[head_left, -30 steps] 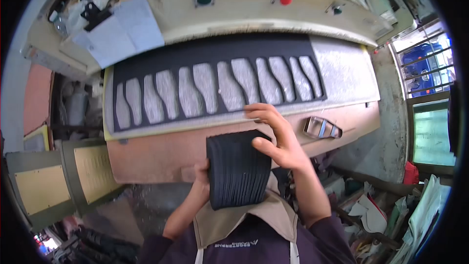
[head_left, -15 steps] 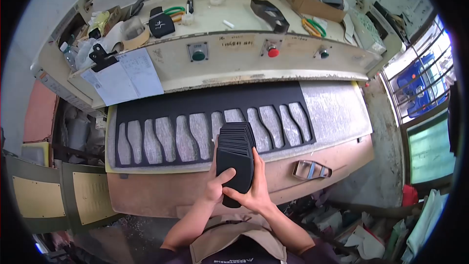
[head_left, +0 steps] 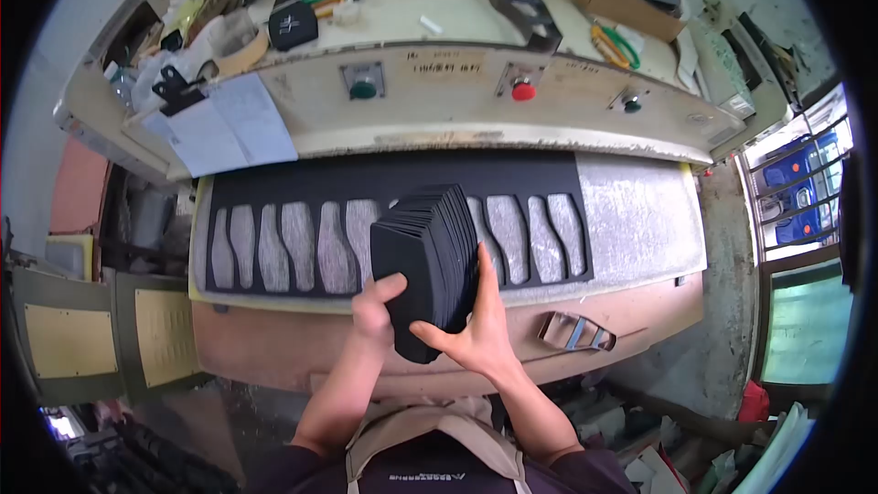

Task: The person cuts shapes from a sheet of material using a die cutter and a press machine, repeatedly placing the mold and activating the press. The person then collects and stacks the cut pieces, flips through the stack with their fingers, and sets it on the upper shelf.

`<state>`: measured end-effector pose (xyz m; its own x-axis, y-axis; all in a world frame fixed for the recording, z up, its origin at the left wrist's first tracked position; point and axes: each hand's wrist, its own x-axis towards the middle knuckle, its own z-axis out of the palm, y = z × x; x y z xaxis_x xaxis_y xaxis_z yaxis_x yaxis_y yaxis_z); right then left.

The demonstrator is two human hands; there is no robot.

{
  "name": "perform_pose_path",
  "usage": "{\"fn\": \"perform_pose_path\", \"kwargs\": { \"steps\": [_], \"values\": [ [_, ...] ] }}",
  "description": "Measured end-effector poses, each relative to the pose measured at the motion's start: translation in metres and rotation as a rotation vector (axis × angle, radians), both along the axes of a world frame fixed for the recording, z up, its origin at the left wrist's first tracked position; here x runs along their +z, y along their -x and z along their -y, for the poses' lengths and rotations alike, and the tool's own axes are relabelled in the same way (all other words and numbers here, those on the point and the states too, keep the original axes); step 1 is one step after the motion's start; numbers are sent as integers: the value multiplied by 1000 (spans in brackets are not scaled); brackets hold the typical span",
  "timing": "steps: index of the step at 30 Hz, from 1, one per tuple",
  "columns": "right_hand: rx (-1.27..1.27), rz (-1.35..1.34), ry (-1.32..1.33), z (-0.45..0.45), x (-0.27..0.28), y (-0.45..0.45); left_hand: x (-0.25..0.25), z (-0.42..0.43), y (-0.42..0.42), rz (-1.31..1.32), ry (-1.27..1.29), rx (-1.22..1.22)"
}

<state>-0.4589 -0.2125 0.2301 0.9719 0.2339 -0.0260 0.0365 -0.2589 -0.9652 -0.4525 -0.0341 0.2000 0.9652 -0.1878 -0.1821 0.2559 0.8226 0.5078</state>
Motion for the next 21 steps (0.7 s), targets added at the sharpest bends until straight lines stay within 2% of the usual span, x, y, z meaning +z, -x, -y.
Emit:
{"fn": "perform_pose_path", "kwargs": {
  "steps": [4, 5, 10, 15, 19, 21],
  "values": [
    [-71, 5, 316, -22, 6, 23, -17, 0, 20, -38, 261, -12],
    [-65, -2, 315, -21, 3, 28, -20, -1, 26, -44, 260, -6],
    [36, -37, 75, -7, -21, 31, -18, -3, 26, -15, 102, 17],
    [-31, 1, -120, -3, -34, 22, 22, 12, 10, -2, -93, 101],
    [2, -223, -424, 17, -30, 3, 65, 36, -19, 261, -457, 303],
    [11, -219, -467, 24, -21, -10, 70, 41, -32, 301, -501, 332]
  ]
}}
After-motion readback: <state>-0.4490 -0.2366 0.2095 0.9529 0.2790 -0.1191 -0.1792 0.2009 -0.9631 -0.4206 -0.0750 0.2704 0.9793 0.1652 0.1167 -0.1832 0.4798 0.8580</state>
